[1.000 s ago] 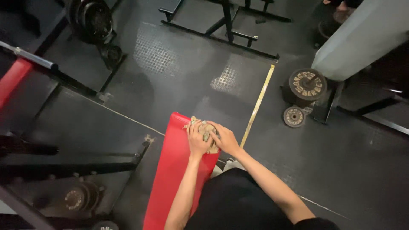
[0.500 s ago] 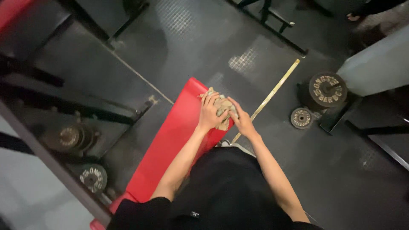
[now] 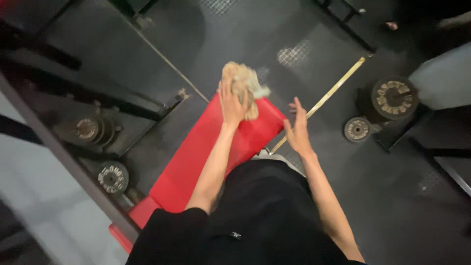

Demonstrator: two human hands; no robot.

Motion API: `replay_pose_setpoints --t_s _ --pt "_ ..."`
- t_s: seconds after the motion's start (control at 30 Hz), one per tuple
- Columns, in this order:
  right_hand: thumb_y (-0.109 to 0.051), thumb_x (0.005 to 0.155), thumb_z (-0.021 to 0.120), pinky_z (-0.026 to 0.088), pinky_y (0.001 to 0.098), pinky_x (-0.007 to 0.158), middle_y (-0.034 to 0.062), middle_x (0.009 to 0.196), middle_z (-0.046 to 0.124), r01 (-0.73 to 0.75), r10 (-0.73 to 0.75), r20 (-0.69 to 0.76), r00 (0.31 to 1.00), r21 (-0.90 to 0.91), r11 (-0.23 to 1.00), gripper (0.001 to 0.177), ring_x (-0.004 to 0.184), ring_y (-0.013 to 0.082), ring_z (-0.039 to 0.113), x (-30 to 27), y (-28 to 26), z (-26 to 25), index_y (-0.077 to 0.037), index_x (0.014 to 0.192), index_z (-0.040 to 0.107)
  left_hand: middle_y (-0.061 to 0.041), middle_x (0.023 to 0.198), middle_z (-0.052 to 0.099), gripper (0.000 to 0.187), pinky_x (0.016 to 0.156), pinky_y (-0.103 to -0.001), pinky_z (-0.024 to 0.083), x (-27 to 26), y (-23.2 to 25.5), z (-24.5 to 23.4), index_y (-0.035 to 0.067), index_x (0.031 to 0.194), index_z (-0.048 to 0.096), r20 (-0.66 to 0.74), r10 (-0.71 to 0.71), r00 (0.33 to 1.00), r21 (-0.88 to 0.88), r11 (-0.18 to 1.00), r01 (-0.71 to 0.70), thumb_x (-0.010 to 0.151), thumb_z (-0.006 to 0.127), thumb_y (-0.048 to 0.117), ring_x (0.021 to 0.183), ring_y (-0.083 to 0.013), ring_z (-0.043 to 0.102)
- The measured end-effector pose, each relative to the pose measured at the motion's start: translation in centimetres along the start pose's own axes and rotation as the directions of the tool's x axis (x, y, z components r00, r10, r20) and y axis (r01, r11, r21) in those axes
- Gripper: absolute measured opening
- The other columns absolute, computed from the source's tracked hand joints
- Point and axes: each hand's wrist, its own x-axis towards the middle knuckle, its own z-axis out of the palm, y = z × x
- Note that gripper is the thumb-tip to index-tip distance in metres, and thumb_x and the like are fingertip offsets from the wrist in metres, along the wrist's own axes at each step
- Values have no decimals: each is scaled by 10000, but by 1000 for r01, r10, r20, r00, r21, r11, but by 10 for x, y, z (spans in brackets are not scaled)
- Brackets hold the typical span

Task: The person wipes gym benches with a cloth, using both hands to spread and fold the cloth as needed while cleaning.

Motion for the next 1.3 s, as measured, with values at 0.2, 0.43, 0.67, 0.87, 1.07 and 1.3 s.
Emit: replay_pose_setpoints --t_s 0.2,0.43,0.67,0.87,1.07,1.3 --pt "-70 1060 532 444 438 1135 203 1450 473 -31 31 -1 1000 53 998 614 1309 312 520 3 -21 4 -69 1627 298 -143 1507 550 471 1223 -434 372 -11 -32 24 55 1428 584 80 -600 796 -85 792 605 1075 559 365 1453 -354 487" --pt "-127 1121 414 398 438 1214 218 1510 525 -22 21 14 1000 71 997 466 1434 336 515 2 -24 19 -56 1581 390 -205 1684 280 665 1297 -589 164 -25 57 -10 30 1597 344 -159 -449 879 -72 893 443 1035 545 323 1581 -410 232" --pt "-200 1163 352 408 418 1215 214 1515 528 -56 41 81 996 191 980 449 1438 323 525 41 -53 11 -23 1576 362 -161 1739 187 679 1320 -562 157 -56 82 -22 139 1619 355 36 -450 893 -187 874 448 999 586 294 1632 -402 138" --pt "-212 1138 429 455 450 1164 224 1566 418 175 -190 342 920 74 982 446 1424 404 521 103 -54 38 -66 1560 407 -231 1687 266 603 1267 -572 208 -36 -4 -4 49 1598 419 -103 -519 849 88 845 527 1065 560 292 1559 -391 251" --pt "-253 1057 518 471 485 1054 267 1562 354 178 -111 438 892 -116 977 572 1318 469 509 123 -69 46 -91 1583 358 -161 1412 612 497 1215 -413 432 -55 -51 9 15 1309 654 104 -802 588 -84 582 809 1044 588 430 1378 -335 549" --pt "-279 1138 474 385 469 1217 229 1542 423 229 -290 335 897 210 951 466 1439 390 469 125 2 53 -85 1557 407 -205 1676 323 659 1293 -530 157 -66 67 16 -22 1580 354 -315 -678 665 -158 728 667 1039 553 297 1570 -414 237"
